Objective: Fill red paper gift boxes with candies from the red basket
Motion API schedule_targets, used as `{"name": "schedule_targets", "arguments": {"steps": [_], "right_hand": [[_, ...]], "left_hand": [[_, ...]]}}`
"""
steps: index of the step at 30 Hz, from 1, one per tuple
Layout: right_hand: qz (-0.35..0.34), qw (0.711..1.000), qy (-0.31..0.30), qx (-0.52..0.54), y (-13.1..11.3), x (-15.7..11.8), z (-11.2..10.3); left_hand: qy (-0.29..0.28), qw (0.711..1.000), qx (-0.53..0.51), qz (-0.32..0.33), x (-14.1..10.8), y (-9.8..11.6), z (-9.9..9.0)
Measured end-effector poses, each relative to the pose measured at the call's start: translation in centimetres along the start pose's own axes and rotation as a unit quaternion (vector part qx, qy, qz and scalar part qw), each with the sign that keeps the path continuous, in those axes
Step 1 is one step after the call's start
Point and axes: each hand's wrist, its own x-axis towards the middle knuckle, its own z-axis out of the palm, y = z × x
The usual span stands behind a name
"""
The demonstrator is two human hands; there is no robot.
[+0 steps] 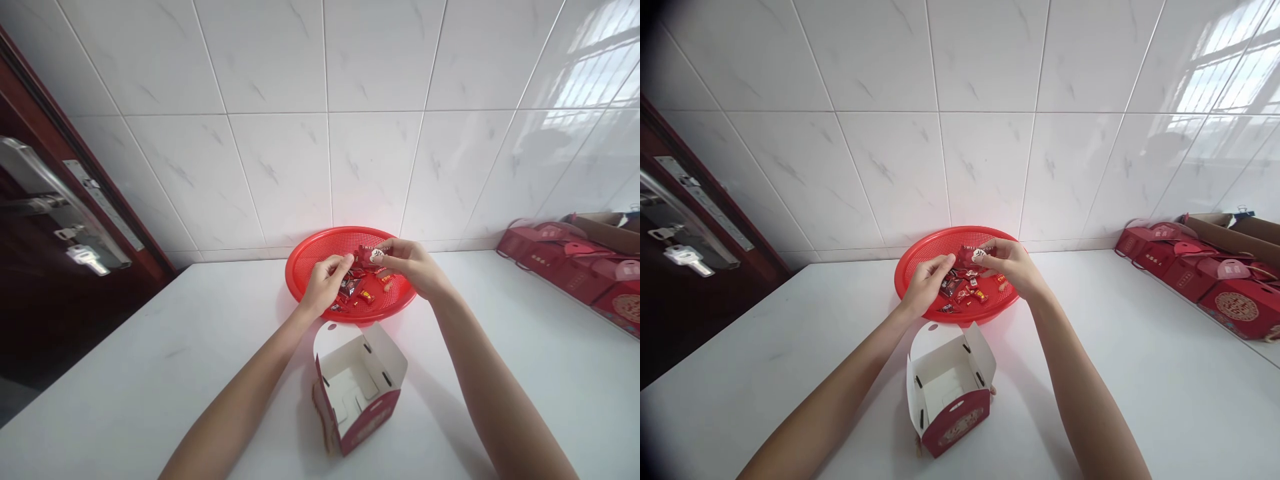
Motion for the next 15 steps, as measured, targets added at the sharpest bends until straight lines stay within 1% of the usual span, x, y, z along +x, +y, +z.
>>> {"name": "schedule_targets", "arguments": {"steps": [6, 10, 15], "right_hand": [[-0.011, 1.000, 0.008, -0.008, 0.19, 0.13, -0.02], [-0.013, 1.000, 0.003, -0.016, 0.30, 0.18, -0.05], [-0.006, 1.000, 0.002, -0.028, 0.26, 0.09, -0.06]], "left_hand": [[-0.002, 1.000, -0.013, 0.004, 0.04, 0.01, 0.10], [-0.009, 1.000, -0.016, -0.009, 0.00, 0.09, 0.11], [-0.016, 1.000, 0.010, -0.008, 0.01, -0.01, 0.10]]}}
